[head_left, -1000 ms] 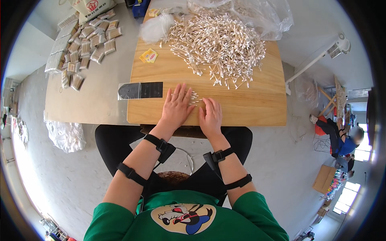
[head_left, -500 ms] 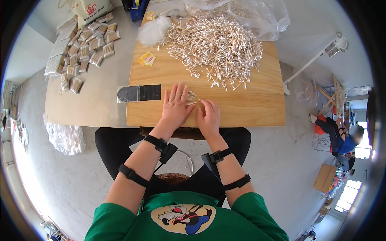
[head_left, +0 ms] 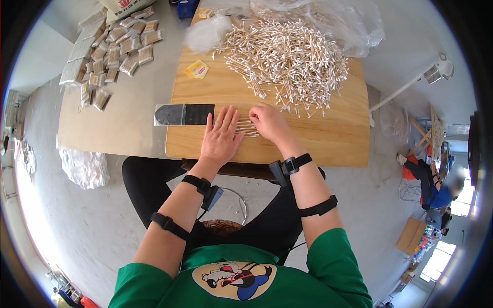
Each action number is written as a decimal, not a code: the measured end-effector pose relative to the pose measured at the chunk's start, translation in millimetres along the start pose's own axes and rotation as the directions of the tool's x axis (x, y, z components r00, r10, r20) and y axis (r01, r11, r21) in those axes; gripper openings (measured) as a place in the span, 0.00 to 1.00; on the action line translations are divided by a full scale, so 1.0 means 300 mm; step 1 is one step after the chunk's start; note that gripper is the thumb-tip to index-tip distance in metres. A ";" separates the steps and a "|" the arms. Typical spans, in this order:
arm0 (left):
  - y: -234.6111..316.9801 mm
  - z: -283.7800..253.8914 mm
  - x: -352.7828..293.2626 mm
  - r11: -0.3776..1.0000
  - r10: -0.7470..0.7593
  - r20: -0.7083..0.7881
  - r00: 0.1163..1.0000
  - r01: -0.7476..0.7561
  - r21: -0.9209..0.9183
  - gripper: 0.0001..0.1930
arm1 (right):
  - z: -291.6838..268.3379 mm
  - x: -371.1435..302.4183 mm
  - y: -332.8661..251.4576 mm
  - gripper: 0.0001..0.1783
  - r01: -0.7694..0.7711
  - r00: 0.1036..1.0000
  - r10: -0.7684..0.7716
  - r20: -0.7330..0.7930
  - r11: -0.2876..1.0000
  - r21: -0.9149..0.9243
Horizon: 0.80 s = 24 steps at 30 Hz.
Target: Sorting cotton swabs on a wooden table and placing them into small plastic bags with labels.
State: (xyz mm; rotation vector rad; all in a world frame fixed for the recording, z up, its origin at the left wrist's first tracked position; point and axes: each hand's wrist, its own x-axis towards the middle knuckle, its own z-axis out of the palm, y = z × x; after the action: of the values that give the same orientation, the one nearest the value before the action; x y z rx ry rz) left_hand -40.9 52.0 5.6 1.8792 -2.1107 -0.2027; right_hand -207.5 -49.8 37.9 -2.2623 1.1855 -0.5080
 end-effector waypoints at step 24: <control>-0.004 0.011 -0.001 1.000 -0.018 -0.036 0.999 0.018 -0.008 0.31 | -0.086 -0.130 0.018 0.07 -0.424 0.870 0.392 0.301 0.282 0.860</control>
State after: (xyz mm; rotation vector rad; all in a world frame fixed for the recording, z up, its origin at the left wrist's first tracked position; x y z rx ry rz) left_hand -40.8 51.9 2.0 1.8835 -2.0673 -0.1793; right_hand -246.2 -27.1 51.7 -0.9223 1.0138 -0.6809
